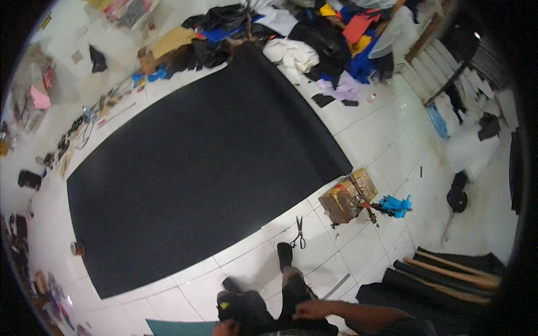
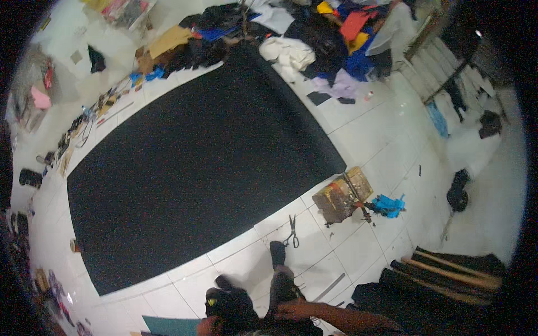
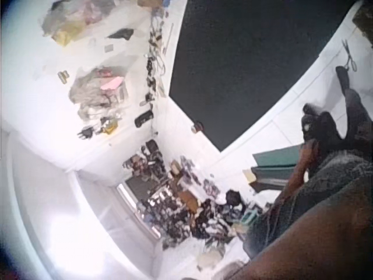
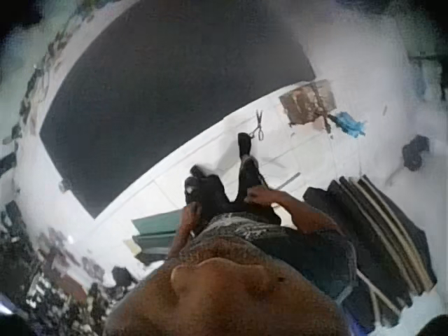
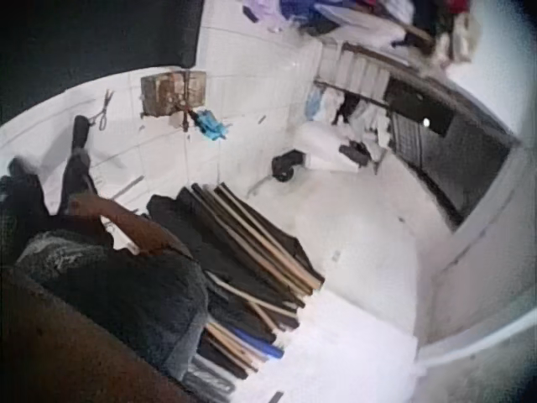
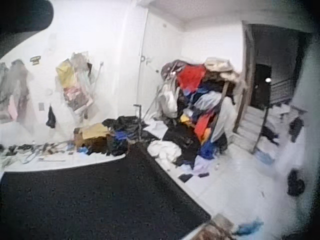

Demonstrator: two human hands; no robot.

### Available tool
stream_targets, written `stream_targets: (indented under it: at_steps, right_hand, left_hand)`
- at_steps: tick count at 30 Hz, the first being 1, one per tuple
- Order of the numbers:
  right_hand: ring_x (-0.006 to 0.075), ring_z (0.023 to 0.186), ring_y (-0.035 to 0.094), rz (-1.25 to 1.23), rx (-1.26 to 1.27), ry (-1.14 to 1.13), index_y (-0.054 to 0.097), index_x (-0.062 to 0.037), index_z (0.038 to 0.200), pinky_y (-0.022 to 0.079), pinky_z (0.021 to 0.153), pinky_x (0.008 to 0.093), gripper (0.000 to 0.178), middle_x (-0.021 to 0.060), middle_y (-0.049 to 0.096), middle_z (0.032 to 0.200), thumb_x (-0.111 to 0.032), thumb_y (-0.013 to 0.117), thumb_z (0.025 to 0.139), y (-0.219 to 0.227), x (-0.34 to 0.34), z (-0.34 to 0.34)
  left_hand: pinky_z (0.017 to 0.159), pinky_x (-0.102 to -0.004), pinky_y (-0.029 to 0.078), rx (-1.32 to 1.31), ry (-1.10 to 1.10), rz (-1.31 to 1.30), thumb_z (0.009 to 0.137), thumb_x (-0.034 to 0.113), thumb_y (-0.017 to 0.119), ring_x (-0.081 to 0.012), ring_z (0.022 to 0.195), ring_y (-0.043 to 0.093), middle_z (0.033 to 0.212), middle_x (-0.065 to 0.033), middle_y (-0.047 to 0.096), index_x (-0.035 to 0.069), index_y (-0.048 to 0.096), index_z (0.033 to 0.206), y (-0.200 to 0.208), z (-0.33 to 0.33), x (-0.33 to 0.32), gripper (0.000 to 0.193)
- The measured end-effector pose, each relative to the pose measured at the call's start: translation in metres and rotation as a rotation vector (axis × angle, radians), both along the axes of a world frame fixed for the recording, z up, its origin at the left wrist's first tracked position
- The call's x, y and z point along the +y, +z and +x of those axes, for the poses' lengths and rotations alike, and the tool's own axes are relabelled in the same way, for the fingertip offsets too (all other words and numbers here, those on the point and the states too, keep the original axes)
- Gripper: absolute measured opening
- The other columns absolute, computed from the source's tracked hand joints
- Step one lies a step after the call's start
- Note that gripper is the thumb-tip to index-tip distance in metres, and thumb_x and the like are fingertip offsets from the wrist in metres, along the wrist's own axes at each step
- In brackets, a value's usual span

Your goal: The person cuts a large piece of black fabric using shears on a tiled floor and سپس folds the material.

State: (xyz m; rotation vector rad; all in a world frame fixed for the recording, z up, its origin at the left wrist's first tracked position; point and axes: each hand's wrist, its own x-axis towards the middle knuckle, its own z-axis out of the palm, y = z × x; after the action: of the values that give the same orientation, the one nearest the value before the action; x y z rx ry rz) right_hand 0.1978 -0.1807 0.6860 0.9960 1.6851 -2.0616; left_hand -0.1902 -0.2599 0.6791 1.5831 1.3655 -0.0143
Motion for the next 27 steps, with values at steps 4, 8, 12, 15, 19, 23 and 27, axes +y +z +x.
stream_targets:
  at_steps: [4, 8, 12, 15, 19, 23, 27]
  right_hand:
    - [0.0296, 0.096, 0.06, -0.196, 0.038, 0.054, 0.063, -0.0036, 0.112, 0.049, 0.082, 0.0452, 0.04, 0.0133, 0.063, 0.104, -0.04, 0.058, 0.096, -0.015, -0.073, 0.052]
    - [0.0272, 0.107, 0.054, -0.49, 0.029, 0.66, 0.054, -0.0086, 0.128, 0.042, 0.093, 0.0461, 0.043, 0.0112, 0.054, 0.121, -0.039, 0.055, 0.098, -0.081, -0.034, 0.022]
    - [0.0276, 0.101, 0.058, -0.267, -0.09, 0.08, 0.057, -0.0031, 0.115, 0.045, 0.089, 0.0415, 0.04, 0.017, 0.059, 0.108, -0.039, 0.051, 0.098, -0.27, 0.05, 0.027]
    - [0.0352, 0.093, 0.062, 0.268, -0.205, -0.149, 0.061, -0.0028, 0.106, 0.051, 0.079, 0.0423, 0.025, 0.0183, 0.063, 0.099, -0.024, 0.057, 0.094, -0.412, 0.18, 0.042]
    - [0.0316, 0.088, 0.064, 0.619, -0.652, -0.76, 0.051, 0.0035, 0.125, 0.052, 0.077, 0.0402, 0.055, 0.0192, 0.066, 0.101, -0.037, 0.064, 0.09, -0.615, 0.287, 0.178]
    - [0.0365, 0.107, 0.061, 0.621, -0.848, -1.404, 0.047, 0.0112, 0.131, 0.049, 0.091, 0.0422, 0.075, 0.0259, 0.064, 0.113, -0.046, 0.068, 0.086, -0.68, 0.338, 0.25]
    - [0.04, 0.117, 0.057, 0.655, -1.227, -1.118, 0.059, 0.011, 0.117, 0.046, 0.099, 0.0423, 0.069, 0.0296, 0.06, 0.122, -0.048, 0.069, 0.084, -0.679, 0.369, 0.236]
  left_hand:
    - [0.077, -0.0412, 0.051, -0.173, 0.093, -0.401, 0.086, 0.019, 0.068, -0.029, 0.091, 0.063, 0.104, -0.0139, 0.067, 0.002, 0.066, 0.109, -0.034, -0.006, -0.053, 0.028]
    - [0.082, -0.0394, 0.049, 0.046, 0.119, -0.441, 0.087, 0.018, 0.068, -0.0293, 0.097, 0.061, 0.109, -0.015, 0.066, 0.002, 0.064, 0.113, -0.122, 0.051, -0.018, 0.031]
    - [0.087, -0.0376, 0.048, 0.233, 0.283, -0.3, 0.087, 0.017, 0.068, -0.0296, 0.102, 0.06, 0.114, -0.016, 0.064, 0.002, 0.062, 0.118, -0.26, 0.06, -0.008, 0.035]
    - [0.091, -0.0363, 0.046, 0.427, 0.428, 0.005, 0.087, 0.016, 0.068, -0.0299, 0.106, 0.059, 0.117, -0.0169, 0.063, 0.002, 0.06, 0.121, -0.355, 0.032, 0.04, 0.038]
    - [0.077, -0.0316, 0.045, 0.39, 0.609, 0.366, 0.09, 0.006, 0.063, -0.021, 0.084, 0.054, 0.095, -0.0128, 0.059, 0.0, 0.056, 0.123, -0.378, 0.021, 0.169, 0.034]
    - [0.074, -0.0333, 0.049, 0.186, 0.467, -0.202, 0.088, 0.011, 0.068, -0.0208, 0.087, 0.061, 0.099, -0.0113, 0.065, 0.002, 0.063, 0.115, -0.418, 0.0, 0.162, 0.03]
    - [0.064, -0.0295, 0.049, 0.193, 0.281, -0.087, 0.088, 0.012, 0.069, -0.0139, 0.077, 0.061, 0.092, -0.0121, 0.067, 0.001, 0.064, 0.119, -0.438, -0.021, 0.15, 0.033]
